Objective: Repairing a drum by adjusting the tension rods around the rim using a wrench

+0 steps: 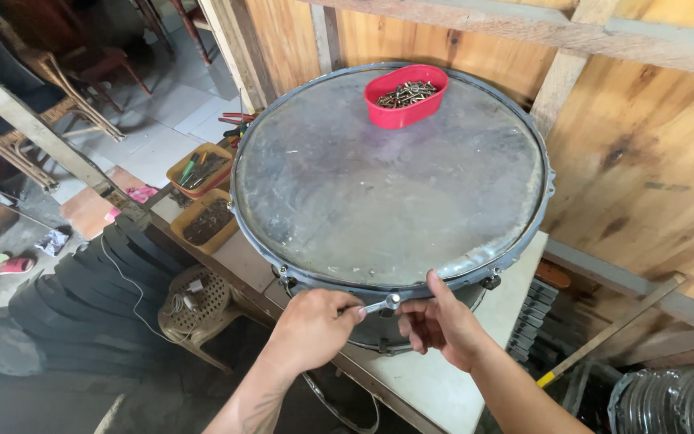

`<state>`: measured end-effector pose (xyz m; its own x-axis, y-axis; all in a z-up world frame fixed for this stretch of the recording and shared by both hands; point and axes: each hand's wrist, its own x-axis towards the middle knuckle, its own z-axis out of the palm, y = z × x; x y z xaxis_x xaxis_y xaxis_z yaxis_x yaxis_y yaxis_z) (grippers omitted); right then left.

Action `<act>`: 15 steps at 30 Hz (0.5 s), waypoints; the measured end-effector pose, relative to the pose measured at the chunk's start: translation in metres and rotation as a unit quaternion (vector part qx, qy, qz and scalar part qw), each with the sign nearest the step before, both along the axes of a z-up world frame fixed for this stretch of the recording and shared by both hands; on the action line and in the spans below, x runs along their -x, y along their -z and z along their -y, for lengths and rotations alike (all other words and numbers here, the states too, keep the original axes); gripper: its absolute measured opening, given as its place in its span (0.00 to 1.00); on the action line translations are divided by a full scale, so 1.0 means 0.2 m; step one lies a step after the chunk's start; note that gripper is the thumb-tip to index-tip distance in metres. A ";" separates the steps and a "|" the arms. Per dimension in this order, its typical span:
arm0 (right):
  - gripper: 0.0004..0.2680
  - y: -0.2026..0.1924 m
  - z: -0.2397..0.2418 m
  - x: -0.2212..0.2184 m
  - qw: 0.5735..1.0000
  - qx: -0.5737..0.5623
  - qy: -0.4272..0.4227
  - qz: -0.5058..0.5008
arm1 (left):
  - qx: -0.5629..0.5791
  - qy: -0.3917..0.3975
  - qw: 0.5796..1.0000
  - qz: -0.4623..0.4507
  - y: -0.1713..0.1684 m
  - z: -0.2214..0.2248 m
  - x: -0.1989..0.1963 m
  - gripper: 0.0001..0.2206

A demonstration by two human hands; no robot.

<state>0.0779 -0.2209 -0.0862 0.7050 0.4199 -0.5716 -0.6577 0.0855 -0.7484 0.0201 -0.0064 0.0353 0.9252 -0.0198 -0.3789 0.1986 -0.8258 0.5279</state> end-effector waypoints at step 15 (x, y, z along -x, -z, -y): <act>0.31 0.02 -0.01 -0.05 1.000 0.027 -0.003 -0.002 | -0.080 0.000 0.995 -0.051 -0.14 -0.03 -0.25 0.13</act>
<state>0.0873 -0.2198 -0.0910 0.7005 0.3927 -0.5959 -0.6606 0.0410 -0.7496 0.0708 -0.0007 0.0642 0.8814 0.0476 -0.4700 0.2440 -0.8978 0.3667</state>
